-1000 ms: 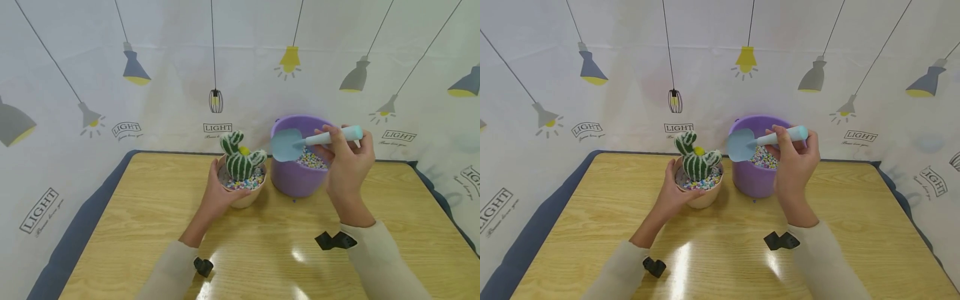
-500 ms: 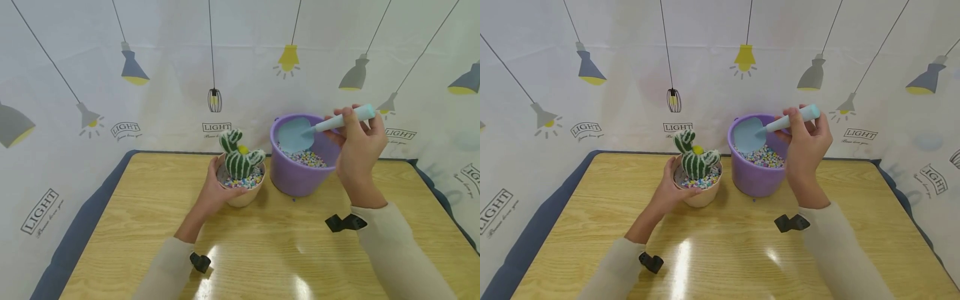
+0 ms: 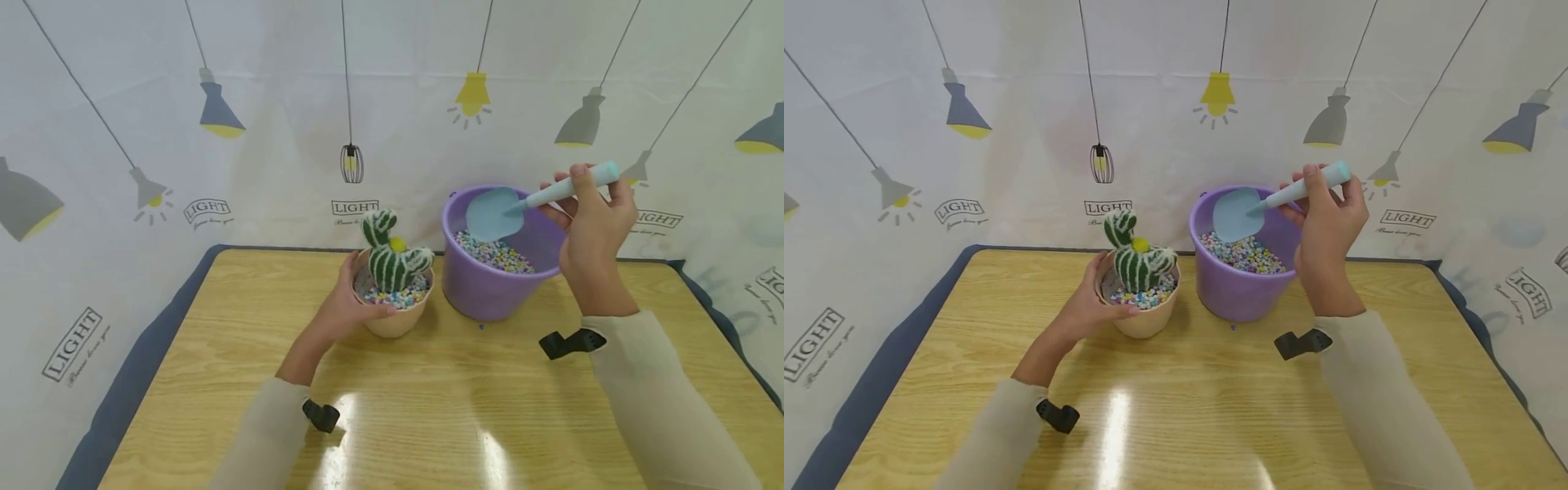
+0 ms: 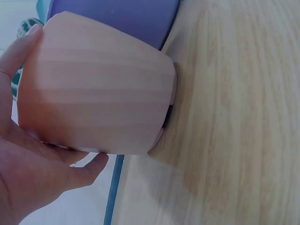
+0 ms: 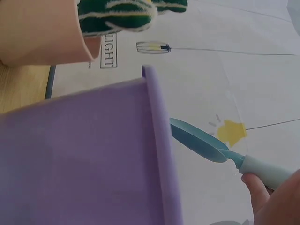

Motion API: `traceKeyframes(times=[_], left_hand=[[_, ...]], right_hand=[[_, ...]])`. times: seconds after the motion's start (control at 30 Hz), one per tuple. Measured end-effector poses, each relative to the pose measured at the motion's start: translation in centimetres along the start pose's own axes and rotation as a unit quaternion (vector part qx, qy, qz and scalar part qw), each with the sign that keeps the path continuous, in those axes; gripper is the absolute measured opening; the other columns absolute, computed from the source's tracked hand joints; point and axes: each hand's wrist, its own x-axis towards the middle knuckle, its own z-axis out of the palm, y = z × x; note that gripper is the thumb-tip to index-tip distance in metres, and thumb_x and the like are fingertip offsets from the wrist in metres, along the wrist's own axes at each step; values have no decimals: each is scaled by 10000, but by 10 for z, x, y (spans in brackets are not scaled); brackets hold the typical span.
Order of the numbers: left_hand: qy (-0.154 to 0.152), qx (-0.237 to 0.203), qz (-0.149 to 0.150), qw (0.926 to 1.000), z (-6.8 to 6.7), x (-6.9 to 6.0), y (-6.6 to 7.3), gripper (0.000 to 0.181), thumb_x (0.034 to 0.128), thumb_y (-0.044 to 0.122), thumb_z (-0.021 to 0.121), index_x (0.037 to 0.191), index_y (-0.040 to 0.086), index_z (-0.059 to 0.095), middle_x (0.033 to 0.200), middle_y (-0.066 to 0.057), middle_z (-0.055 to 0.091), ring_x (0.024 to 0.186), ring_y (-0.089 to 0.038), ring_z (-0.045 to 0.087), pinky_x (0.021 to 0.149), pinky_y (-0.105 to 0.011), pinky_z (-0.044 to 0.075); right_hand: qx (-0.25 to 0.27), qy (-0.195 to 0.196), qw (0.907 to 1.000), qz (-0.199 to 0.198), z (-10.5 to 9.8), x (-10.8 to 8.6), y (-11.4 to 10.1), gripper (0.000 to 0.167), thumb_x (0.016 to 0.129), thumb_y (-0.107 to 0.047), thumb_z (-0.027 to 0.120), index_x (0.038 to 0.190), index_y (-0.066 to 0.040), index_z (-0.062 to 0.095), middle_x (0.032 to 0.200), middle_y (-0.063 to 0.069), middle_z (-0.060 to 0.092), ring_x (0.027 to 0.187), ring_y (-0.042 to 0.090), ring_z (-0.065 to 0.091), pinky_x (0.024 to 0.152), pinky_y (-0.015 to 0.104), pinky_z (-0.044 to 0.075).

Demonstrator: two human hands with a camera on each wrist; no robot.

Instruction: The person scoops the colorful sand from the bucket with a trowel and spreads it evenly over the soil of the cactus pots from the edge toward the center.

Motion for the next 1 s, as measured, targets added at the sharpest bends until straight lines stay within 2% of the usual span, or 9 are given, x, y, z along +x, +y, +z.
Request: traceKeyframes(times=[0.13, 0.23, 0.33, 0.47, 0.57, 0.73, 0.87, 1.0], left_hand=[[-44, 51, -123, 9999, -4, 1, -1, 1246, 712, 235, 869, 1562, 193, -42, 1609, 3, 160, 1462, -254, 172, 1191, -456, 163], [-28, -5, -74, 10000, -3, 1, -1, 1251, 715, 193, 863, 1562, 187, -58, 1612, -21, 155, 1465, -268, 162, 1195, -459, 145], [29, -112, -79, 9999, -1, -4, 7, 1244, 728, 139, 845, 1560, 176, -80, 1612, -55, 150, 1463, -281, 169, 1198, -450, 140], [199, -302, 324, 9988, 6, -7, 11, 1167, 748, 75, 817, 1560, 142, -20, 1595, -77, 213, 1437, -293, 241, 1190, -454, 186], [481, -100, 548, 9973, 14, -6, 6, 1176, 745, 147, 844, 1558, 124, -5, 1579, -66, 246, 1430, -279, 255, 1185, -457, 197], [878, 363, 201, 9953, 23, -9, 4, 1333, 691, 331, 891, 1553, 105, -101, 1586, -77, 174, 1448, -270, 195, 1192, -459, 163], [946, 205, 202, 9951, 25, -11, 5, 1353, 670, 329, 904, 1552, 104, -97, 1580, -74, 184, 1436, -264, 229, 1187, -451, 185], [866, 84, 229, 9959, 25, -8, 4, 1320, 671, 319, 905, 1557, 131, -56, 1573, -45, 213, 1426, -242, 258, 1184, -428, 205]], right_hand=[[-132, 7, 9999, 34, -4, 7, 4, 370, 780, -154, 821, 1051, -3, 619, 897, 182, 685, 787, 327, 724, 639, 406, 581], [-211, 32, 9998, 54, -7, 12, 6, 362, 788, -155, 814, 1056, -5, 622, 899, 180, 682, 786, 323, 725, 636, 403, 579], [-277, 53, 9996, 42, -9, 17, 9, 365, 785, -162, 815, 1057, -7, 626, 902, 176, 677, 780, 319, 725, 631, 398, 583], [-420, 115, 9990, 19, -10, 26, 10, 381, 770, -177, 827, 1053, -14, 630, 905, 167, 683, 766, 308, 726, 622, 391, 589], [-643, 183, 9978, 26, -11, 32, 11, 373, 776, -192, 822, 1047, -27, 626, 908, 154, 693, 765, 289, 728, 615, 371, 593], [-1006, 266, 9945, 90, -11, 39, 19, 336, 806, -207, 798, 1046, -54, 619, 937, 135, 700, 775, 244, 729, 631, 339, 597], [-1173, 270, 9925, 193, -12, 42, 24, 334, 820, -209, 783, 1063, -67, 603, 954, 125, 690, 786, 228, 724, 644, 326, 598], [-1327, 306, 9902, 315, -13, 45, 28, 348, 829, -199, 774, 1088, -68, 582, 946, 109, 682, 770, 205, 718, 606, 288, 592]])
